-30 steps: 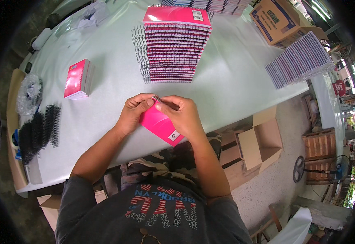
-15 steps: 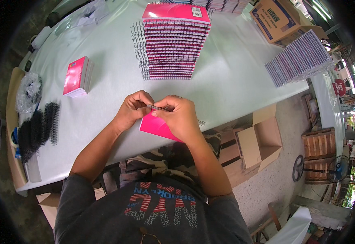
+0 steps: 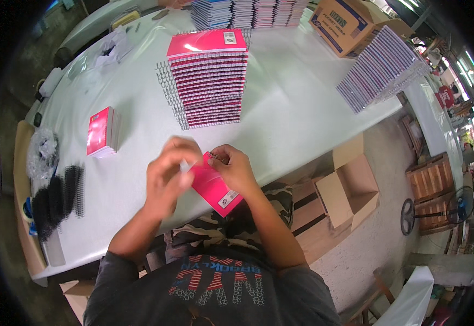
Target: The person threads a plastic spiral through the punched holes of small pink notebooks by hand, spinning the coil until it is fully inserted, and then stacks the finished notebooks into a pile on the work surface.
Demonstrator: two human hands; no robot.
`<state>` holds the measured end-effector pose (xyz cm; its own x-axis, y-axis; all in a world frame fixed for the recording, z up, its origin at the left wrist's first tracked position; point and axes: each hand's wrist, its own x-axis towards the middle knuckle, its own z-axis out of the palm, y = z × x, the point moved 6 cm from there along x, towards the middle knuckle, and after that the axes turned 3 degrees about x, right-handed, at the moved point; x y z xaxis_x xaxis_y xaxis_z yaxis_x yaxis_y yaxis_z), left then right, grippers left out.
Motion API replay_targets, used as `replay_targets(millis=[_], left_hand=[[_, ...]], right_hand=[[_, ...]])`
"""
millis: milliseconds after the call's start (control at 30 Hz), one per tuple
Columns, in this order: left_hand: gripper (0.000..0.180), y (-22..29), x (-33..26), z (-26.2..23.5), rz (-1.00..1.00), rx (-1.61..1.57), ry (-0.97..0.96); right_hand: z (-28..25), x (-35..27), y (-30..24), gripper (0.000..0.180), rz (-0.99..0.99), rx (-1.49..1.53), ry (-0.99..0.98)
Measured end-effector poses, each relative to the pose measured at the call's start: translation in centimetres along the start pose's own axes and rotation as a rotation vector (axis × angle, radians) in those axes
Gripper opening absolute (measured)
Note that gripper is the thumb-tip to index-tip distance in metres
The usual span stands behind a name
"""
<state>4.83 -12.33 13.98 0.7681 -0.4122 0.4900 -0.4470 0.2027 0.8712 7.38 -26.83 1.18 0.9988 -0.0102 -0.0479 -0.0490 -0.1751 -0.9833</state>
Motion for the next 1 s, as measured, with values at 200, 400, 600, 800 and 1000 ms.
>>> replay_targets(millis=[200, 400, 600, 800, 1000], left_hand=[[0.051, 13.4, -1.6, 8.3, -0.07, -1.133, -0.564], [0.045, 15.7, -1.7, 11.9, 0.237, -1.554, -0.075], [0.043, 15.9, -1.8, 11.5, 0.372, -1.305, 0.09], [0.043, 16.0, 0.3, 10.4, 0.599, -1.128, -0.376], [0.023, 12.0, 2.6, 2.8, 0.51, -0.323, 0.025]], right_hand=[[0.1, -0.3, 0.9, 0.019, -0.115, 0.119, 0.061], [0.2, -0.7, 1.0, 0.019, -0.117, 0.128, 0.062], [0.1, -0.5, 1.1, 0.019, -0.112, 0.144, 0.067], [-0.7, -0.8, -1.9, 0.031, -0.094, 0.341, -0.006], [-5.2, -1.8, -16.2, 0.026, -0.493, 0.773, 0.398]])
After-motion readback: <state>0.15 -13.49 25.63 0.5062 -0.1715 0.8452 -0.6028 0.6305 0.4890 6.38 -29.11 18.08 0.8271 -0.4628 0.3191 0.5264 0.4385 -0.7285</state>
